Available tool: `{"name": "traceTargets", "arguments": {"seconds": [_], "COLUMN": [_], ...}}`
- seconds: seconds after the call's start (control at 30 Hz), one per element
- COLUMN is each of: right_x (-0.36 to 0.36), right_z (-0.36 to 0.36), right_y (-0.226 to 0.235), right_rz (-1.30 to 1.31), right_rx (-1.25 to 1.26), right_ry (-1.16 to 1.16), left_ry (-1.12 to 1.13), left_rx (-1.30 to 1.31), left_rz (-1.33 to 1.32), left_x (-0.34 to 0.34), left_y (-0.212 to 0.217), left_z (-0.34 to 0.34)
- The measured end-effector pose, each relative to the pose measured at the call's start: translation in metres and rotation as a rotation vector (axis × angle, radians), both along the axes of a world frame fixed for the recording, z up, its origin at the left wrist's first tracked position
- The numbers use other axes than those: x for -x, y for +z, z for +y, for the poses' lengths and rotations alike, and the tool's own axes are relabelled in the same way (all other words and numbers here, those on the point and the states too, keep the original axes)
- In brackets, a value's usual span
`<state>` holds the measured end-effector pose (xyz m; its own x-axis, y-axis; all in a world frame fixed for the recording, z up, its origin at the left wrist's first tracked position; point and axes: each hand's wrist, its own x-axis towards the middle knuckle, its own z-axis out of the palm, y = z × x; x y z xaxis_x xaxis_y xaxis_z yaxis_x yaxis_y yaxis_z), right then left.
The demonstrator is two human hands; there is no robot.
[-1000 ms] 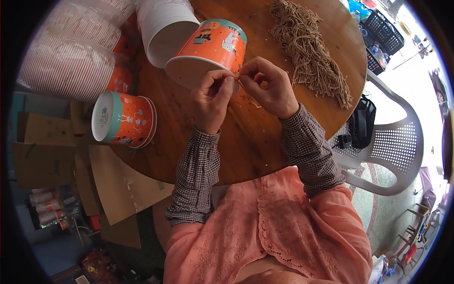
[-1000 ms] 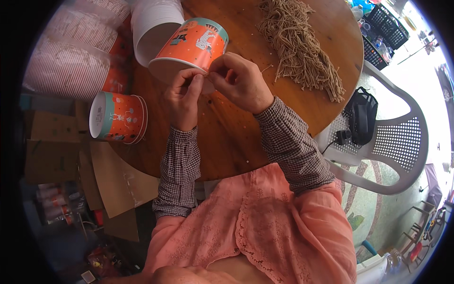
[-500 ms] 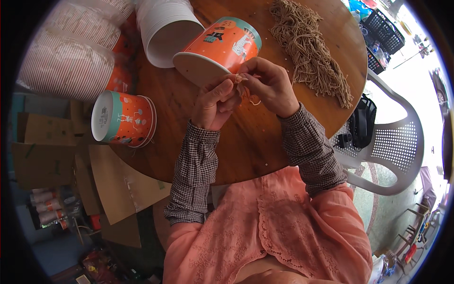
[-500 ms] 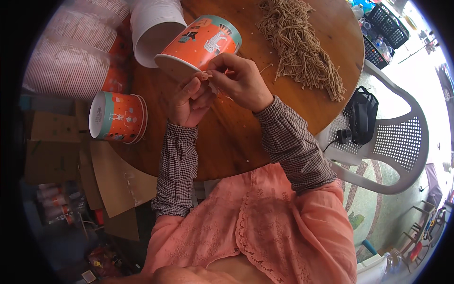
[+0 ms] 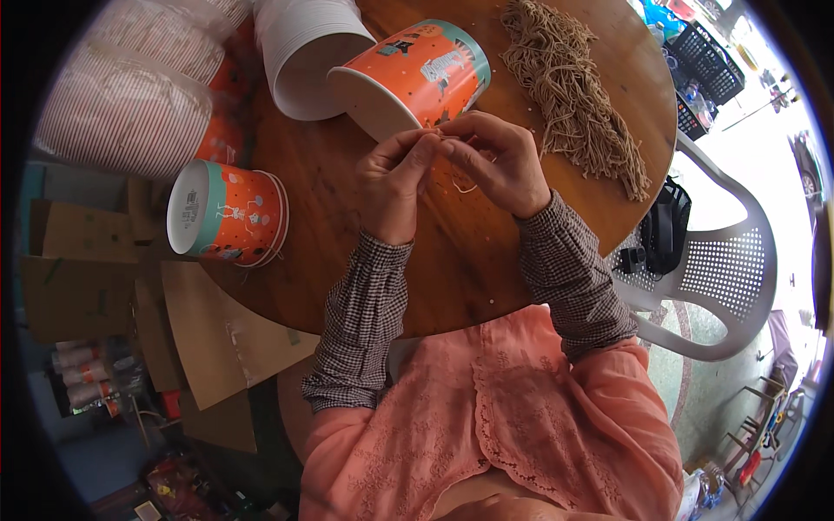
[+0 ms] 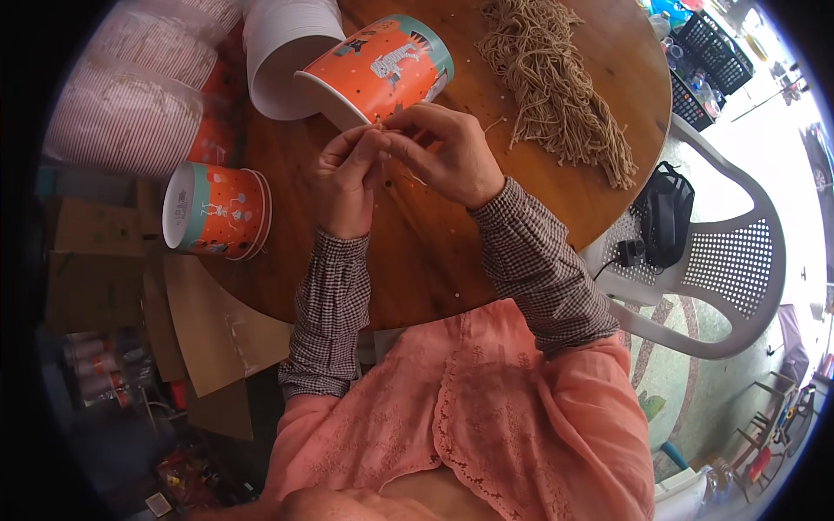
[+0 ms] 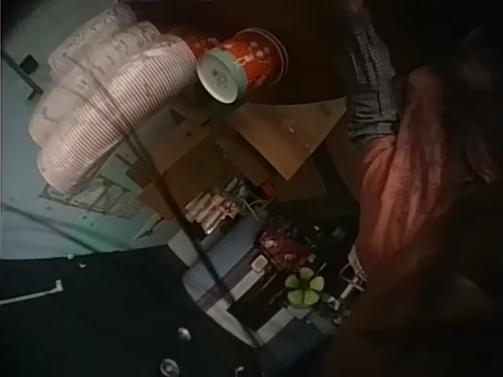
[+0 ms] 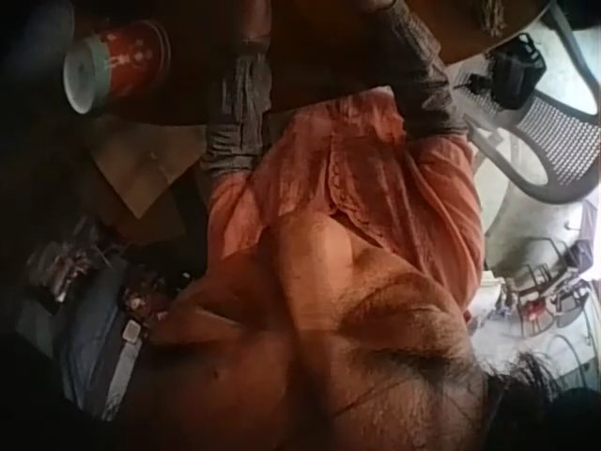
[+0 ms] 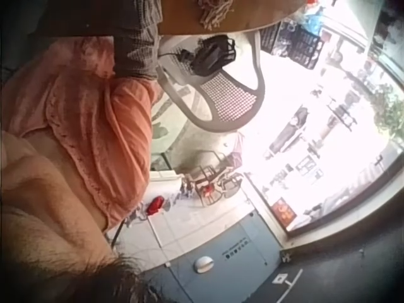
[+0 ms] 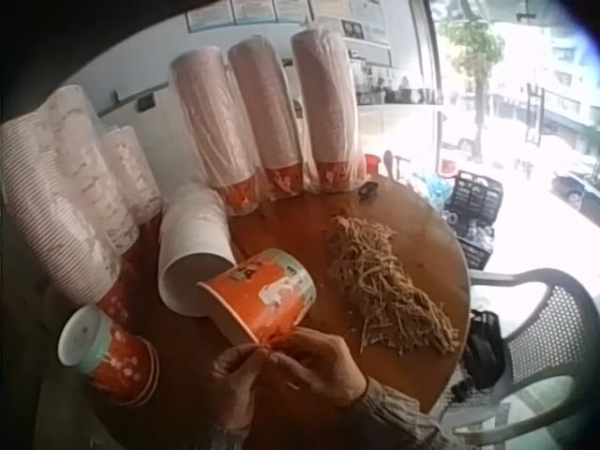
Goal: Attaching rubber bands or ties to paper cups for assembly and packaging.
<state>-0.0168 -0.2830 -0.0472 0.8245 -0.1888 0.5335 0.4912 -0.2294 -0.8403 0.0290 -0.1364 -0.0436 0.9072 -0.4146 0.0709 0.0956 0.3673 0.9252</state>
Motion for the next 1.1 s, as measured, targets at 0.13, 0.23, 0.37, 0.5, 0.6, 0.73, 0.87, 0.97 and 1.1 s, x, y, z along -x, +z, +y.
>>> {"name": "traceTargets", "arguments": {"seconds": [0.13, 0.23, 0.37, 0.5, 0.6, 0.73, 0.87, 0.97, 1.1], "right_x": [-0.001, 0.0, -0.002, 0.0, -0.003, -0.001, -0.003, -0.001, 0.0], "right_z": [-0.003, 0.001, 0.0, -0.004, -0.003, 0.001, 0.001, -0.003, -0.001], "right_y": [-0.004, -0.002, -0.004, -0.004, -0.007, -0.006, -0.004, 0.002, 0.005], "right_rz": [0.093, 0.149, 0.138, 0.224, 0.174, 0.165, 0.219, 0.314, 0.38], "right_rx": [-0.026, -0.003, -0.097, -0.051, -0.061, -0.032, -0.162, -0.382, -0.451], "right_ry": [-0.034, -0.102, -0.156, -0.161, -0.177, -0.203, -0.144, 0.043, 0.107], "left_ry": [0.011, 0.037, 0.087, 0.126, 0.148, 0.177, 0.193, 0.215, 0.533], "left_rx": [-0.078, -0.038, -0.061, 0.008, 0.073, 0.17, 0.171, 0.083, -0.215], "left_rz": [-0.06, -0.091, -0.187, -0.195, -0.181, -0.158, -0.162, -0.198, -0.731], "left_x": [0.005, 0.005, 0.002, 0.003, 0.001, -0.003, -0.003, -0.002, 0.0], "left_y": [0.005, 0.005, 0.003, 0.004, 0.001, -0.001, -0.004, -0.002, -0.004], "left_z": [-0.002, -0.002, -0.001, 0.0, 0.002, 0.002, 0.002, -0.001, -0.002]}}
